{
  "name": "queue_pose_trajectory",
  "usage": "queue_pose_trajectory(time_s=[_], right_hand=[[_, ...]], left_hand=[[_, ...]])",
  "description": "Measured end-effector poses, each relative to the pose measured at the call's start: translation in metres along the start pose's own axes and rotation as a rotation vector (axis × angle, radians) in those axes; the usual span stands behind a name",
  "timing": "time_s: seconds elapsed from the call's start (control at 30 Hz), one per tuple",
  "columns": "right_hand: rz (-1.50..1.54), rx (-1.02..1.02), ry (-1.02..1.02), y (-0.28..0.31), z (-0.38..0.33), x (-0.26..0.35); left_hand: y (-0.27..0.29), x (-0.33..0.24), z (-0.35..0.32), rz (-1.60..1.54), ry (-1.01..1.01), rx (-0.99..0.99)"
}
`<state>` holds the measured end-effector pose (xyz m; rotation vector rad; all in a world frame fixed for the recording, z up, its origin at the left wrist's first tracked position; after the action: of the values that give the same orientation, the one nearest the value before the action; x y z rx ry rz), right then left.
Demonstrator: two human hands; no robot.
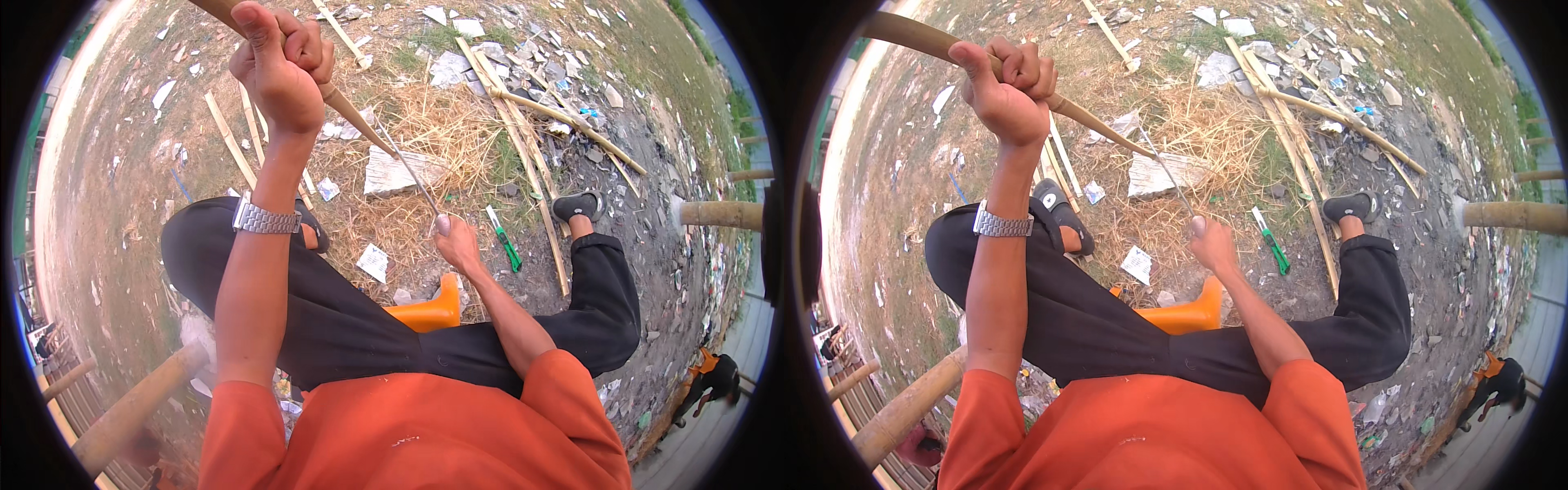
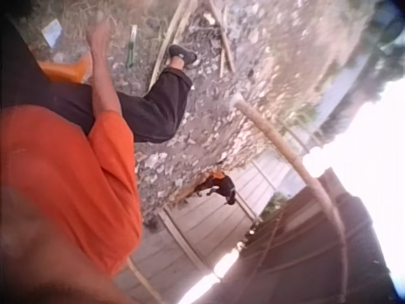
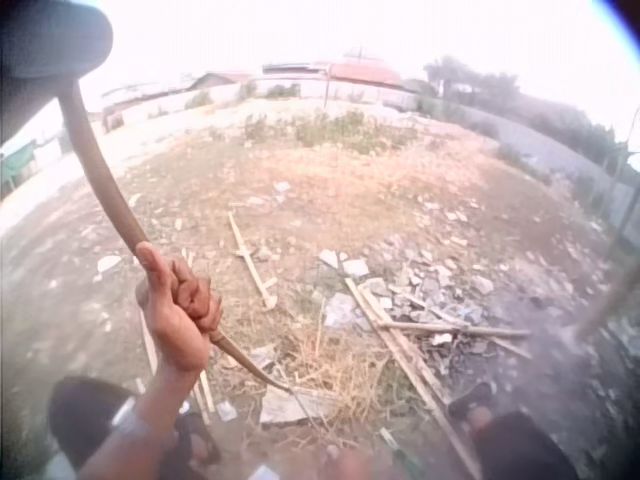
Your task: The person sits on a small stool and uses a green utility knife to shave and sharpen the end of a long bamboo stick. They hold the stick with their left hand and carefully scrape the surface with the knife in their right hand, creating thin wood shavings that fall to the ground.
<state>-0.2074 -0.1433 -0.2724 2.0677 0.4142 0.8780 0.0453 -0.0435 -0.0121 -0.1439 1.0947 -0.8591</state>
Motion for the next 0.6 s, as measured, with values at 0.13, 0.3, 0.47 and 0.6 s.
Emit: queue_pose_trajectory(time_s=[0.13,0.3,0.47,0.6], right_hand=[[0.208,-0.289,0.228,0.065,-0.008,0.039],[0.841,-0.493,0.334,0.086,-0.009,0.081],[-0.292,-0.037,-0.078,-0.060,-0.017,-0.072],[0.074,0.285,-0.290,-0.059,0.005,-0.077]], left_hand=[[0.002,0.003,-0.003,-0.011,0.008,0.015],[0.004,0.004,-0.002,-0.084,-0.050,-0.066],[0.012,-0.002,0.003,0.024,-0.051,0.009],[0.020,-0.005,-0.005,-0.022,-0.009,-0.021]])
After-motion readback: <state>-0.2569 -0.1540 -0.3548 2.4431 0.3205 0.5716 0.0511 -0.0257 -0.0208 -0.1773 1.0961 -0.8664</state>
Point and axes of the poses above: each hand's wrist, its own z-axis towards the middle knuckle, its own y-axis out of the back of the hand, x = y × z, the point moved 1 cm from there along z, towards the middle knuckle, and after that the axes turned 13 degrees about -z, right-handed, at the moved point
